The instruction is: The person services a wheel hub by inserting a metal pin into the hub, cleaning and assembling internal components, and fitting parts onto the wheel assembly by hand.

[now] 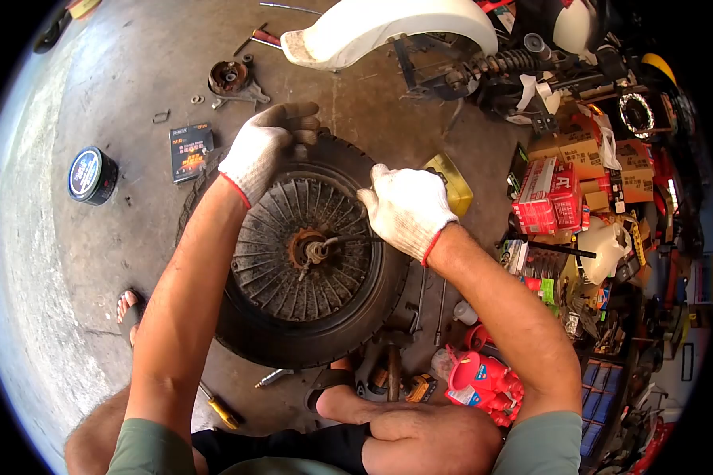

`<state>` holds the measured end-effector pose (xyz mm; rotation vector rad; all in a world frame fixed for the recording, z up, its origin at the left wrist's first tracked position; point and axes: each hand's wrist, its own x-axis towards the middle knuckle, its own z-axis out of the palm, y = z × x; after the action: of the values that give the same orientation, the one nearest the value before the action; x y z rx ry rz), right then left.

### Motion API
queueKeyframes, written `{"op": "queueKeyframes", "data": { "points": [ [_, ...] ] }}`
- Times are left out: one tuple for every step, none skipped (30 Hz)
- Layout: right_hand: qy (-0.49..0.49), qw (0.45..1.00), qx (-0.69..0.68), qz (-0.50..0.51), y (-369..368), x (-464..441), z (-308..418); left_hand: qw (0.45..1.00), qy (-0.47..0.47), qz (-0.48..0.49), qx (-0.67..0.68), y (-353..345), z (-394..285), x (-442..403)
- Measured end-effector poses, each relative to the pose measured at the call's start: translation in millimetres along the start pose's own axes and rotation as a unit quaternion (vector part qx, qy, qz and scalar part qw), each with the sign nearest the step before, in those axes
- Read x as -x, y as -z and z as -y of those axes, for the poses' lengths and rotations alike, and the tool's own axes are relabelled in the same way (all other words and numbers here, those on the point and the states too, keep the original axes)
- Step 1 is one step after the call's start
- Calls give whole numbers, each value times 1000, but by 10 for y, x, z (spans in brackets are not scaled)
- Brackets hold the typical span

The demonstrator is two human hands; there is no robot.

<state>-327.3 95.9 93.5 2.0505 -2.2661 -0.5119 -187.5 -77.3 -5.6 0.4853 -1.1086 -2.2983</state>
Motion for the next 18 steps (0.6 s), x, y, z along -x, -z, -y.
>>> {"op": "queueKeyframes", "data": {
  "points": [
    [-21,1000,2,-2,8,-4,13,1000,7,-16,7,-27,-64,37],
    [-21,1000,2,-3,30,-1,13,999,15,-32,15,-49,-115,66],
    [-19,1000,7,-12,82,0,21,999,14,-32,15,-46,-131,75],
    [-16,1000,11,-22,155,-12,44,999,20,-32,10,-22,-149,85],
    [-45,999,8,-23,262,-15,77,999,26,-34,6,16,-164,102],
    [-31,996,-45,-70,252,-16,33,999,26,-36,6,67,-179,123],
    [-19,988,-97,-117,234,-20,-25,999,36,-36,-1,121,-197,138],
    [-10,978,-154,-138,213,-42,-42,998,46,-35,-8,155,-213,142],
    [-10,978,-154,-139,178,-64,-37,998,44,-34,-8,176,-205,137],
    [-7,974,-169,-152,132,-95,-8,999,16,-43,19,202,-170,124],
    [-3,969,-185,-163,94,-121,28,998,-13,-51,46,224,-133,113],
    [-13,972,-183,-146,74,-132,63,997,-40,-42,42,221,-122,110],
    [-12,972,-184,-146,37,-152,82,997,-40,-44,41,237,-117,114],
    [-5,972,-185,-143,-6,-172,97,997,-43,-35,50,256,-108,123],
    [1,972,-186,-140,-29,-188,114,997,-46,-26,59,257,-114,143],
    [-3,968,-207,-145,-27,-190,141,997,-47,-27,59,249,-112,165],
    [-1,967,-208,-145,-15,-194,168,997,-33,-30,61,241,-110,193],
    [-3,957,-234,-174,8,-197,198,997,-20,-33,62,233,-117,223]
  ]
}}
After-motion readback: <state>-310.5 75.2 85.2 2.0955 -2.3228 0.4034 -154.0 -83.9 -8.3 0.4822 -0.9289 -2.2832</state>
